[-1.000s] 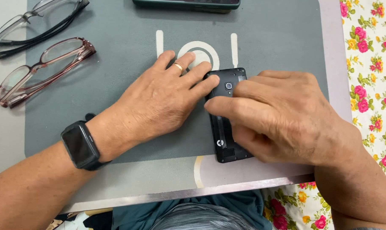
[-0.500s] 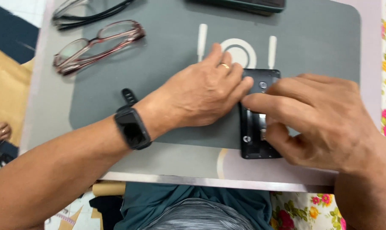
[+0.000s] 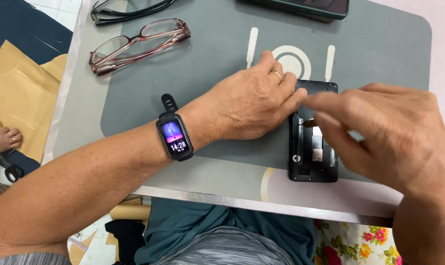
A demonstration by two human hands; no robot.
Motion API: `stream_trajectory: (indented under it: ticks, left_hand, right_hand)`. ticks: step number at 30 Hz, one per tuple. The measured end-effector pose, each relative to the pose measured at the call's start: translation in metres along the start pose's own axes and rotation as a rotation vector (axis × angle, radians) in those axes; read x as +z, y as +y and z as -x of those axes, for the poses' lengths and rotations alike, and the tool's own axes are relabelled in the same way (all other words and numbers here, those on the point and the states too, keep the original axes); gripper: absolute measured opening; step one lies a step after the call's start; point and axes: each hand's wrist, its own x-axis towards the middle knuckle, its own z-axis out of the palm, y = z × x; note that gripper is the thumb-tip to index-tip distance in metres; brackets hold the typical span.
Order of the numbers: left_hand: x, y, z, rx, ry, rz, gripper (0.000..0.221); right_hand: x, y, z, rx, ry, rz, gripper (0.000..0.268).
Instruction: Using a small tool to carefully pry the back cover off a smartphone for repair.
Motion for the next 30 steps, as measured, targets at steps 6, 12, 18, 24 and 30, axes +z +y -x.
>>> stream_trajectory:
  ticks: [6, 12, 18, 24, 30]
  left_hand:
    - [-0.003, -0.001, 0.000, -0.036, 0.054, 0.095, 0.009]
    - [-0.008, -0.006, 0.001, -0.025, 0.007, 0.155, 0.019]
    - [-0.004, -0.004, 0.003, -0.034, -0.047, 0.069, 0.017]
    - [-0.007, -0.006, 0.003, -0.048, -0.021, 0.080, 0.012]
    - [-0.009, -0.006, 0.002, -0.056, -0.065, 0.111, 0.008]
  right_hand:
    - [-0.009, 0.001, -0.006, -0.027, -0.111, -0.071, 0.041]
    - [-0.012, 0.007, -0.018, -0.101, -0.063, -0.072, 0.014]
    - [-0.012, 0.006, -0.027, -0.180, -0.061, -0.059, 0.026]
    - [-0.012, 0.010, -0.020, -0.126, -0.110, -0.038, 0.017]
    - [-0.009, 0.006, -0.024, -0.145, -0.017, -0.218, 0.025]
